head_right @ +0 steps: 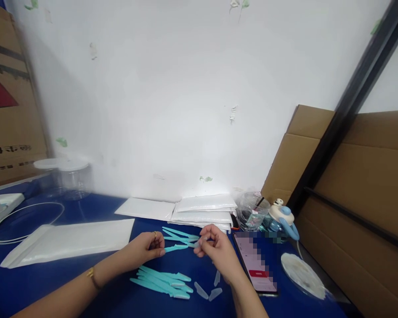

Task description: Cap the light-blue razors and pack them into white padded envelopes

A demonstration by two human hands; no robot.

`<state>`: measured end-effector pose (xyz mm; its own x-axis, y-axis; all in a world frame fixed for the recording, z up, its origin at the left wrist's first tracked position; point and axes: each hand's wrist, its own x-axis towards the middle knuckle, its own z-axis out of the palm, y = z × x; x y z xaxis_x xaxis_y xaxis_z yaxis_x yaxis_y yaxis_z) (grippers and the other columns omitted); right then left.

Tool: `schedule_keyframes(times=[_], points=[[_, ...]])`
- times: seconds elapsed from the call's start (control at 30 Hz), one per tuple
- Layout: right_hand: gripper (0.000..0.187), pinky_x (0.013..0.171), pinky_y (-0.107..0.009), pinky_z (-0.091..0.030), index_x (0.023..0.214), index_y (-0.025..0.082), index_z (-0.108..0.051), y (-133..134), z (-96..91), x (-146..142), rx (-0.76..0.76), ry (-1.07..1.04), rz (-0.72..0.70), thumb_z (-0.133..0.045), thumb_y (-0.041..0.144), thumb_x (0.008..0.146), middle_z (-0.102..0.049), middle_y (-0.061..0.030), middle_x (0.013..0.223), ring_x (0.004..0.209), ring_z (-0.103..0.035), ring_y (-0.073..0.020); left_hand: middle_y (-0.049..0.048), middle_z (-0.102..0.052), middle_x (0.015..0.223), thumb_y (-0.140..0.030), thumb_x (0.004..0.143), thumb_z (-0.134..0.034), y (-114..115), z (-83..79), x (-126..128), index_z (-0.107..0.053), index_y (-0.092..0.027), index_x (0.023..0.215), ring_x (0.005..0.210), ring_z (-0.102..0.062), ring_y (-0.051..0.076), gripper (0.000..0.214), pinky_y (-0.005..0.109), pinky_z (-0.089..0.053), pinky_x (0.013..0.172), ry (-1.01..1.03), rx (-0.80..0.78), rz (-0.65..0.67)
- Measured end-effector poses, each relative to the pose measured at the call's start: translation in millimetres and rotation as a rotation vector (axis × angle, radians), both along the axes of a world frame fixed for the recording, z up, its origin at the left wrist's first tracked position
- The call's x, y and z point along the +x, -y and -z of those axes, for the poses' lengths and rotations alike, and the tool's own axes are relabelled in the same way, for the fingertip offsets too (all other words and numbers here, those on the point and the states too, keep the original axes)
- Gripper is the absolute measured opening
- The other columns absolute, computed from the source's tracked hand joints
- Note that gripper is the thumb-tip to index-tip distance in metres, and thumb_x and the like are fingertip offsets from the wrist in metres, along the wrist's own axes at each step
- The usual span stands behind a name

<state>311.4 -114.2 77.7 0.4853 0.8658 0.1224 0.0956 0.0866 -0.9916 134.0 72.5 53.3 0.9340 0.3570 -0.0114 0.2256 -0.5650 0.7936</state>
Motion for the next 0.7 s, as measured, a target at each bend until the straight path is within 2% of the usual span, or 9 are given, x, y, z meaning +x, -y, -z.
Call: schedule_keyframes(times=[0.1,0.23,0.47,0.7], points=[[0.028,0.059,-0.024,-0.049,0.081,0.019,-0.052,-4,1.2,-4,0.042,-0.08,0.022,-0.071,0.037,0.072,-0.06,0.0017,0.069,0.068,-0.066,-0.0166,-0.0044,-0.048,0.063,-0.041,0.076,-0.057,0,-1.0,1,-0.055,-0.017,0.079,0.059,-0.042,0.01,0.024,0.021,-0.033,0.054,0.041,-0.036,0.013],[0.031,0.052,-0.022,-0.046,0.08,0.017,-0.054,-8,8.1,-9,0.037,-0.066,0.036,-0.073,0.04,0.07,-0.062,0.0006,0.066,0.062,-0.063,-0.0149,-0.0043,-0.047,0.064,-0.039,0.077,-0.057,1,-3.4,0,-0.055,-0.016,0.078,0.06,-0.042,0.01,0.023,0.021,-0.033,0.054,0.061,-0.043,0.021],[0.031,0.052,-0.021,-0.045,0.08,0.016,-0.056,-12,12.2,-10,0.061,-0.111,0.094,-0.075,0.039,0.069,-0.063,0.0,0.063,0.06,-0.062,-0.0136,-0.0043,-0.049,0.064,-0.04,0.077,-0.057,-1,-1.4,1,-0.056,-0.017,0.079,0.06,-0.043,0.01,0.023,0.021,-0.034,0.055,0.061,-0.038,0.012],[0.033,0.051,-0.021,-0.046,0.077,0.015,-0.056,-15,15.8,-20,0.019,-0.122,0.059,-0.078,0.037,0.065,-0.065,-0.0008,0.062,0.059,-0.064,-0.0151,-0.0042,-0.05,0.064,-0.037,0.075,-0.058,5,-7.3,0,-0.057,-0.017,0.078,0.06,-0.044,0.011,0.021,0.021,-0.034,0.055,0.055,-0.038,0.006]])
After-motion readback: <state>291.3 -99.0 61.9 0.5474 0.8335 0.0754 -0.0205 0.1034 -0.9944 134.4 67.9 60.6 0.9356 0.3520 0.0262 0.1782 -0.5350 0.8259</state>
